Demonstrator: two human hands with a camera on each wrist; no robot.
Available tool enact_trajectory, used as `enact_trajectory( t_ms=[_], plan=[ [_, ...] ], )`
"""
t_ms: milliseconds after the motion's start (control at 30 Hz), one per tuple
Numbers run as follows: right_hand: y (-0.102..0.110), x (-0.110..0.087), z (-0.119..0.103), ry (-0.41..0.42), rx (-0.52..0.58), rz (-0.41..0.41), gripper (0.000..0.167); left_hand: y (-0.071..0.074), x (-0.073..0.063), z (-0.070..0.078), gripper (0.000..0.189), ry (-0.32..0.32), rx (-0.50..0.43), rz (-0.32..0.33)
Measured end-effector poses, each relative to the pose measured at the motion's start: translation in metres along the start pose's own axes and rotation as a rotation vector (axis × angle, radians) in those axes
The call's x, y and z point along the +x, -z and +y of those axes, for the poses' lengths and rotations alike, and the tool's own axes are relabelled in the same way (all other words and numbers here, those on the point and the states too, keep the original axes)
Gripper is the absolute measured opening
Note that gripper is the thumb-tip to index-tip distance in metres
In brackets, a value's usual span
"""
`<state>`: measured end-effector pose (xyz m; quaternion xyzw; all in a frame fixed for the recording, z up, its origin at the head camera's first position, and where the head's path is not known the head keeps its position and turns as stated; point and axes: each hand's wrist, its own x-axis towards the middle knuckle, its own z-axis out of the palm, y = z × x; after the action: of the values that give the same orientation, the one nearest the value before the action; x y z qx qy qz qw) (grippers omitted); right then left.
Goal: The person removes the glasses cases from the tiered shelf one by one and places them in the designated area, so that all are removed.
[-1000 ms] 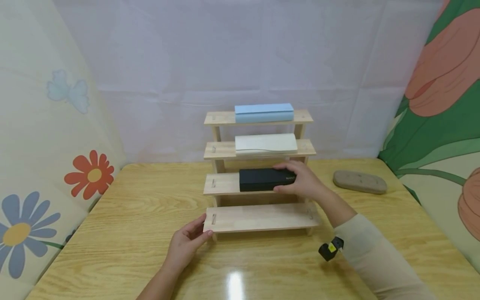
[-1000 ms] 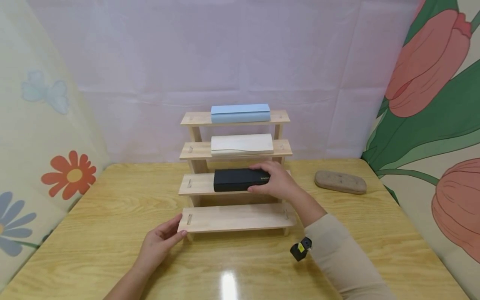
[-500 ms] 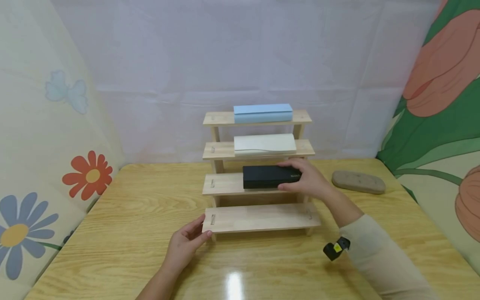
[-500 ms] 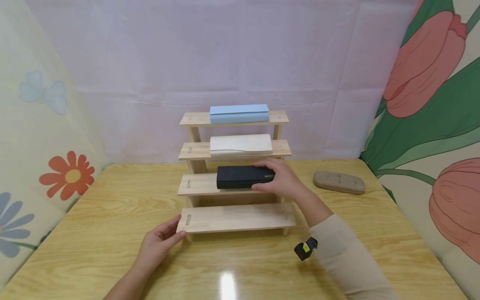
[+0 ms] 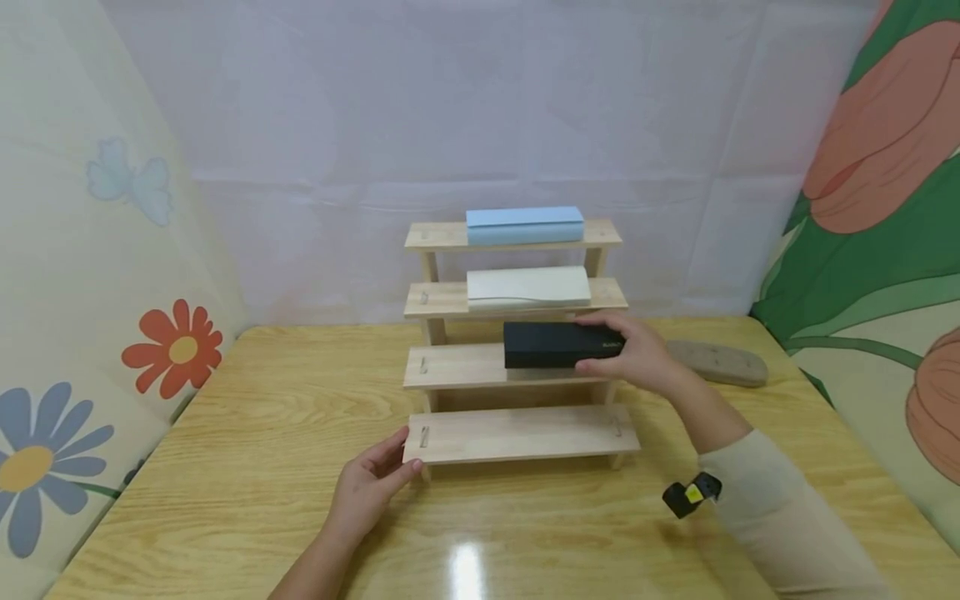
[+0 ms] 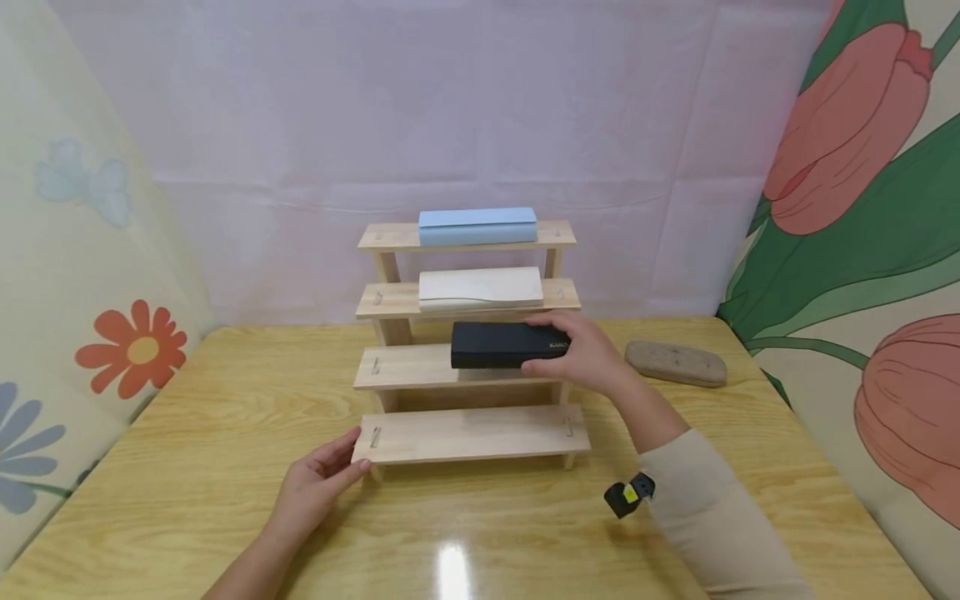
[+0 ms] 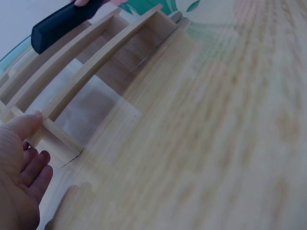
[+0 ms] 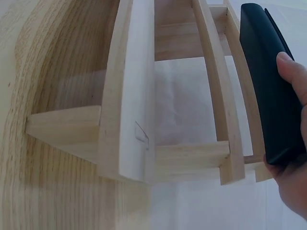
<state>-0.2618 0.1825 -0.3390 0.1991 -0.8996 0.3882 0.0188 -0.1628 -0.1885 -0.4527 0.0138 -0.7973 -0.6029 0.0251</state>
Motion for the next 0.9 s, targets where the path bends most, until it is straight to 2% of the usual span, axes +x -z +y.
enact_trajectory(
  t_ms=[200, 733, 900],
  plan=[
    [0.012, -0.006, 0.001, -0.037, -0.004, 0.016, 0.068, 0.000, 0.001, -0.001, 0.056, -0.003, -0.007, 0.000],
    [0.037, -0.024, 0.015, -0.026, -0.010, 0.108, 0.064, 0.000, 0.002, -0.001, 0.056, 0.001, 0.008, 0.002],
    [0.046, -0.032, 0.018, -0.043, -0.041, 0.126, 0.064, 0.000, 0.002, -0.001, 0.056, 0.015, 0.009, 0.001]
  ],
)
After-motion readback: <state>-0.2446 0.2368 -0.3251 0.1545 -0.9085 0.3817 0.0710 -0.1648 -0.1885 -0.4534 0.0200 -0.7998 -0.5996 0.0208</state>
